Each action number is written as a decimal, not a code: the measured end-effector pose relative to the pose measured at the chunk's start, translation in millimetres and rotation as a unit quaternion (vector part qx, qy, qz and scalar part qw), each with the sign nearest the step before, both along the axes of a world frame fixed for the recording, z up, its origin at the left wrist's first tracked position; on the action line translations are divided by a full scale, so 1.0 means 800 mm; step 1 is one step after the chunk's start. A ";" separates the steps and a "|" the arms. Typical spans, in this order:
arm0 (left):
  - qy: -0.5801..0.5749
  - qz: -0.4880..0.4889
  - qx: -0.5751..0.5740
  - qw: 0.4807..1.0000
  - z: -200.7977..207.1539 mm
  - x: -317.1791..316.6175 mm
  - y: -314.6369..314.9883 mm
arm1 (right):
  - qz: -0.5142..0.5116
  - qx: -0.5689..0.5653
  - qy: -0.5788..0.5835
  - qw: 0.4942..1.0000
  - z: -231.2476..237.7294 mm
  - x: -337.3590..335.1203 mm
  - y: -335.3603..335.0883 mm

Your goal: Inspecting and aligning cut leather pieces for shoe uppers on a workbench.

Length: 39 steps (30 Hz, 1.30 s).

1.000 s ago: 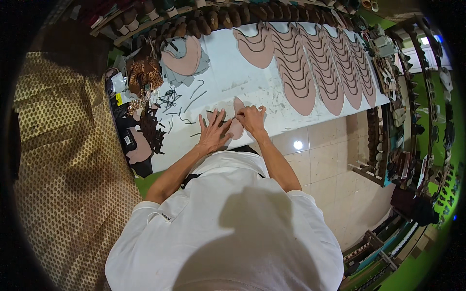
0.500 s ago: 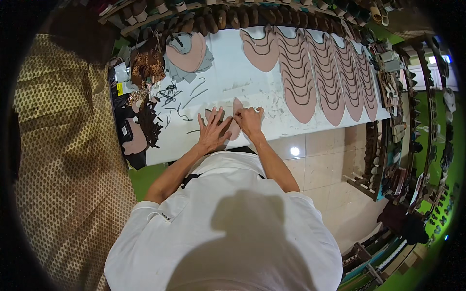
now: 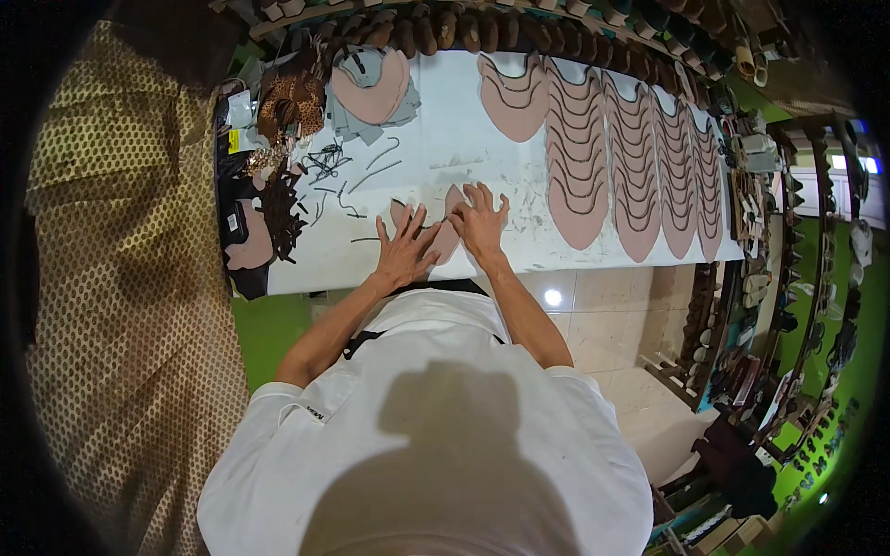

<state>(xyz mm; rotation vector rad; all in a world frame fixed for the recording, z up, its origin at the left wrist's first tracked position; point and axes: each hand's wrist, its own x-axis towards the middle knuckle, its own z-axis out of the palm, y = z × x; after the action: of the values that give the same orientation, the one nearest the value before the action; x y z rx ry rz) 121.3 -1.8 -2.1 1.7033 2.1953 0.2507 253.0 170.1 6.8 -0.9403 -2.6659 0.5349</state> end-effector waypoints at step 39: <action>-0.006 0.045 0.017 0.999 0.004 0.017 0.023 | 0.065 0.032 0.016 0.997 -0.013 -0.005 0.025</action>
<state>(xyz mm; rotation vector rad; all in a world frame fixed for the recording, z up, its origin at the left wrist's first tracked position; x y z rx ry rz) 134.9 16.3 1.4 1.6175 2.2749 0.3213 249.0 190.4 -3.3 -0.7376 -2.7117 0.4834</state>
